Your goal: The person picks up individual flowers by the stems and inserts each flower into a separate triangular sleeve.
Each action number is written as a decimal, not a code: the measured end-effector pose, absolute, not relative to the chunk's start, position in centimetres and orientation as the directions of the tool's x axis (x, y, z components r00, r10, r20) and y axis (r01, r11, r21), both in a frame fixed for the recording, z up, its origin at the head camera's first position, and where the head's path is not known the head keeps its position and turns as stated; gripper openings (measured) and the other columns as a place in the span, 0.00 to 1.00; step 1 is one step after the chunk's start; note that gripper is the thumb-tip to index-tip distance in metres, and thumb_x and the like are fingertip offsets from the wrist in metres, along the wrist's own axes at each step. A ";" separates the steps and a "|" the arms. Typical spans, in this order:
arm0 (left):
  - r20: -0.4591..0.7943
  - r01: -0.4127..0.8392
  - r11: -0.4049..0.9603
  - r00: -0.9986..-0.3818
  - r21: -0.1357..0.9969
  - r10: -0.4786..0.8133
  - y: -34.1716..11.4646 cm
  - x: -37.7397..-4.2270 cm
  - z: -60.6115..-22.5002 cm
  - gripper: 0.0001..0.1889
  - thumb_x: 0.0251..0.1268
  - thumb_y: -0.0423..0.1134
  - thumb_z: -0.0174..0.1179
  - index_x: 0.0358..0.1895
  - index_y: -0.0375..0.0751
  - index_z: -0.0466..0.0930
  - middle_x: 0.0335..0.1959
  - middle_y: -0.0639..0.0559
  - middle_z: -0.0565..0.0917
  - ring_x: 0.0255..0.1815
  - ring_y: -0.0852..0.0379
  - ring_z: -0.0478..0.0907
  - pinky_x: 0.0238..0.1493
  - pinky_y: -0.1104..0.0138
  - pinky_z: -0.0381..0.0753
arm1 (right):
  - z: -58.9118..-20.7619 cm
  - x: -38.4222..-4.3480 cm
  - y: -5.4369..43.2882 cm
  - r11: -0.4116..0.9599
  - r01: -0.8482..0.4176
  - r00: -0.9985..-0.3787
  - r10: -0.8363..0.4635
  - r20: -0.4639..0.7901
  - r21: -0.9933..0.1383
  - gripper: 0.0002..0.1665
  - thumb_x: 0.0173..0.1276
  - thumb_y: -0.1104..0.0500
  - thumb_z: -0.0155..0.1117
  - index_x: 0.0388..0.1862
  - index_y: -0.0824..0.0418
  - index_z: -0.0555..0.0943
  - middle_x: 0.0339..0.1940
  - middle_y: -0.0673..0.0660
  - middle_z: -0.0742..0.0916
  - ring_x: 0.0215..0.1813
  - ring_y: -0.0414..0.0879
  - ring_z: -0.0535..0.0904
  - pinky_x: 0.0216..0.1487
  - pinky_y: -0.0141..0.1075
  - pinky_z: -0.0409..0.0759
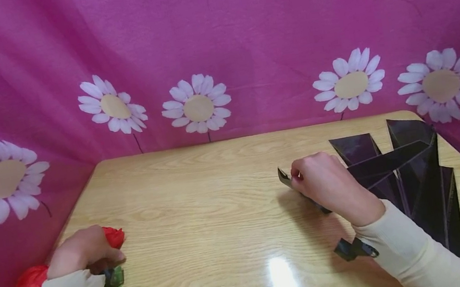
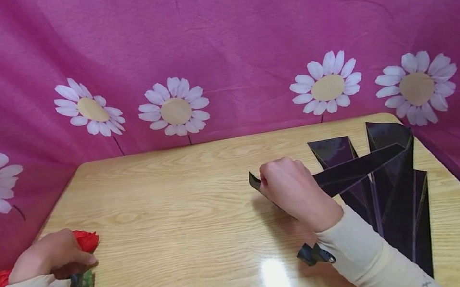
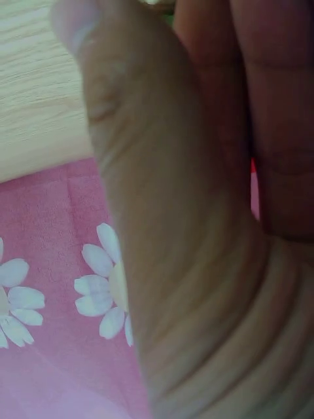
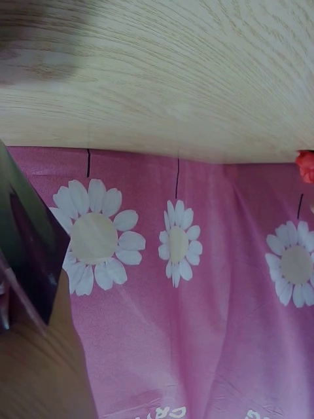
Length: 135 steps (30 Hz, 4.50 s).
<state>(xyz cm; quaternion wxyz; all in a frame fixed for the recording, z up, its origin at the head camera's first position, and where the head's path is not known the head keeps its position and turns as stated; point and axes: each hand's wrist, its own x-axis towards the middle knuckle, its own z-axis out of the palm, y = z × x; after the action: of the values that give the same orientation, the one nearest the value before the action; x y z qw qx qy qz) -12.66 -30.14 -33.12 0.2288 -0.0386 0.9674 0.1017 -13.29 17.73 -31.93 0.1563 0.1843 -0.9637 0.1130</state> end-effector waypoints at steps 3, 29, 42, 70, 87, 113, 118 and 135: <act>-0.448 -0.131 0.972 -0.894 0.194 -0.032 -30.4 -12.7 -33.2 0.17 0.54 0.49 0.76 0.17 0.44 0.83 0.12 0.54 0.80 0.17 0.59 0.77 0.24 0.67 0.74 | -31.9 -13.3 17.6 0.907 -0.389 -0.885 -0.319 0.340 -0.160 0.10 0.60 0.62 0.73 0.20 0.55 0.83 0.17 0.46 0.81 0.22 0.41 0.72 0.24 0.38 0.73; -0.394 -0.091 0.985 -0.919 0.149 -0.025 -33.4 -13.0 -34.0 0.15 0.49 0.47 0.70 0.23 0.41 0.77 0.20 0.51 0.75 0.25 0.55 0.72 0.29 0.64 0.70 | -32.1 -13.4 17.7 0.907 -0.389 -0.885 -0.320 0.337 -0.160 0.08 0.60 0.62 0.72 0.22 0.56 0.85 0.17 0.46 0.83 0.22 0.40 0.74 0.24 0.37 0.74; -0.328 -0.034 0.992 -0.945 0.119 0.007 -32.9 -13.7 -34.9 0.17 0.56 0.46 0.73 0.23 0.39 0.79 0.21 0.49 0.76 0.27 0.50 0.73 0.33 0.59 0.75 | -32.1 -13.5 17.7 0.910 -0.380 -0.894 -0.316 0.319 -0.164 0.09 0.61 0.62 0.72 0.22 0.57 0.85 0.17 0.47 0.82 0.22 0.40 0.73 0.23 0.35 0.72; -0.016 -0.025 0.963 -1.000 0.270 -0.021 -30.2 -13.1 -31.7 0.13 0.68 0.42 0.65 0.32 0.35 0.89 0.21 0.48 0.80 0.27 0.48 0.73 0.29 0.63 0.68 | -32.1 -13.6 17.9 0.906 -0.390 -0.886 -0.321 0.335 -0.163 0.09 0.60 0.63 0.72 0.21 0.57 0.84 0.16 0.47 0.80 0.21 0.41 0.71 0.23 0.35 0.70; 0.144 0.032 0.952 -0.989 0.305 -0.013 -26.5 -12.8 -30.4 0.17 0.71 0.45 0.63 0.23 0.42 0.82 0.16 0.53 0.75 0.25 0.49 0.70 0.27 0.64 0.64 | -31.9 -13.8 17.9 0.895 -0.411 -0.878 -0.338 0.338 -0.173 0.08 0.61 0.65 0.71 0.22 0.61 0.84 0.16 0.49 0.81 0.21 0.41 0.70 0.25 0.33 0.70; 0.367 0.129 0.921 -0.930 0.367 -0.016 -24.2 -12.0 -28.9 0.15 0.72 0.45 0.64 0.30 0.37 0.85 0.18 0.45 0.81 0.23 0.50 0.73 0.26 0.65 0.65 | -31.4 -13.5 18.3 0.908 -0.377 -0.898 -0.311 0.310 -0.183 0.07 0.61 0.64 0.72 0.24 0.61 0.86 0.17 0.49 0.81 0.22 0.43 0.72 0.25 0.37 0.72; 0.401 0.111 0.907 -0.913 0.407 -0.068 -23.9 -12.0 -28.8 0.16 0.71 0.47 0.65 0.37 0.35 0.89 0.23 0.41 0.86 0.25 0.49 0.76 0.25 0.65 0.67 | -31.3 -13.5 18.3 0.909 -0.373 -0.903 -0.309 0.298 -0.184 0.06 0.62 0.63 0.72 0.25 0.61 0.86 0.18 0.50 0.82 0.23 0.43 0.73 0.26 0.39 0.73; 0.472 0.128 0.880 -0.874 0.458 -0.119 -23.1 -11.5 -28.3 0.16 0.71 0.49 0.65 0.29 0.42 0.85 0.17 0.48 0.81 0.19 0.62 0.67 0.22 0.67 0.64 | -31.3 -13.5 18.2 0.906 -0.376 -0.904 -0.313 0.291 -0.193 0.04 0.62 0.63 0.71 0.28 0.62 0.88 0.19 0.50 0.85 0.23 0.43 0.75 0.28 0.44 0.77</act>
<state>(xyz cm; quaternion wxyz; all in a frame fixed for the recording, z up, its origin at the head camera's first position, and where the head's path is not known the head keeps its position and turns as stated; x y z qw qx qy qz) -11.49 -23.12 -28.30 -0.2513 0.0022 0.9363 0.2454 -13.54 18.21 -31.34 0.1277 0.1779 -0.9679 0.1231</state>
